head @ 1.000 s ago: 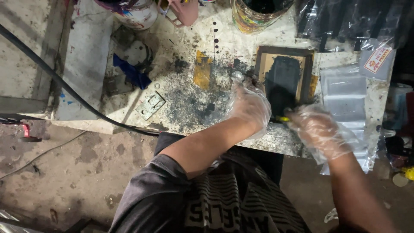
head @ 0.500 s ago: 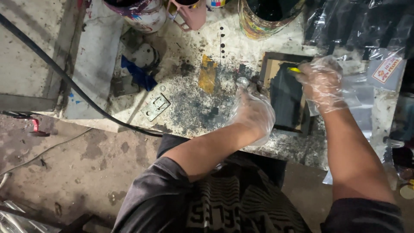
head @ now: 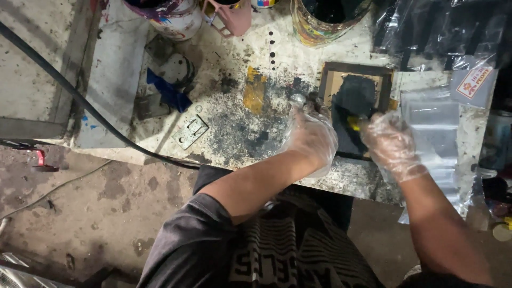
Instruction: The person is screen printing designs onto small bags and then individually packaging them into plastic sleeves.
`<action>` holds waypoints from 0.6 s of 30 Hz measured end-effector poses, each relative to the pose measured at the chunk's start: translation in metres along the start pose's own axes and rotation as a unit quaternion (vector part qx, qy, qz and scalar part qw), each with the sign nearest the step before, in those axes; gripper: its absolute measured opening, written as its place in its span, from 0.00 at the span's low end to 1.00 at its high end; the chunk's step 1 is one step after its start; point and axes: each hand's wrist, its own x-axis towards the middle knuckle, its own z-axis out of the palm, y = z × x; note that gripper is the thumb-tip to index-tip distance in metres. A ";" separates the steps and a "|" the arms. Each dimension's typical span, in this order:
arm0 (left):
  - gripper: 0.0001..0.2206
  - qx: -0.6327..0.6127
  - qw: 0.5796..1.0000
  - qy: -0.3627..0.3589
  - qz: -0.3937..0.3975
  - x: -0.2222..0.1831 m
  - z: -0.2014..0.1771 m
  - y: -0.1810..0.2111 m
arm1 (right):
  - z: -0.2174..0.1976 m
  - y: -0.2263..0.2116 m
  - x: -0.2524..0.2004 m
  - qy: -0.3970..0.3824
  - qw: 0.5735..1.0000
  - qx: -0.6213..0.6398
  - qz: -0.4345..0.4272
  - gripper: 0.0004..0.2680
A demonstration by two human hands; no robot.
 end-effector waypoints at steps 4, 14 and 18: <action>0.24 -0.033 0.999 -0.011 -0.010 -0.006 -0.005 -0.001 | -0.039 0.011 -0.084 0.178 0.906 0.334 0.188 0.09; 0.28 -0.040 0.998 -0.039 -0.007 -0.012 -0.012 -0.005 | -0.004 -0.022 -0.105 0.255 0.709 0.565 0.337 0.08; 0.24 -0.076 0.992 0.101 -0.027 0.022 0.028 0.010 | 0.053 -0.039 -0.058 0.325 0.458 0.797 0.221 0.13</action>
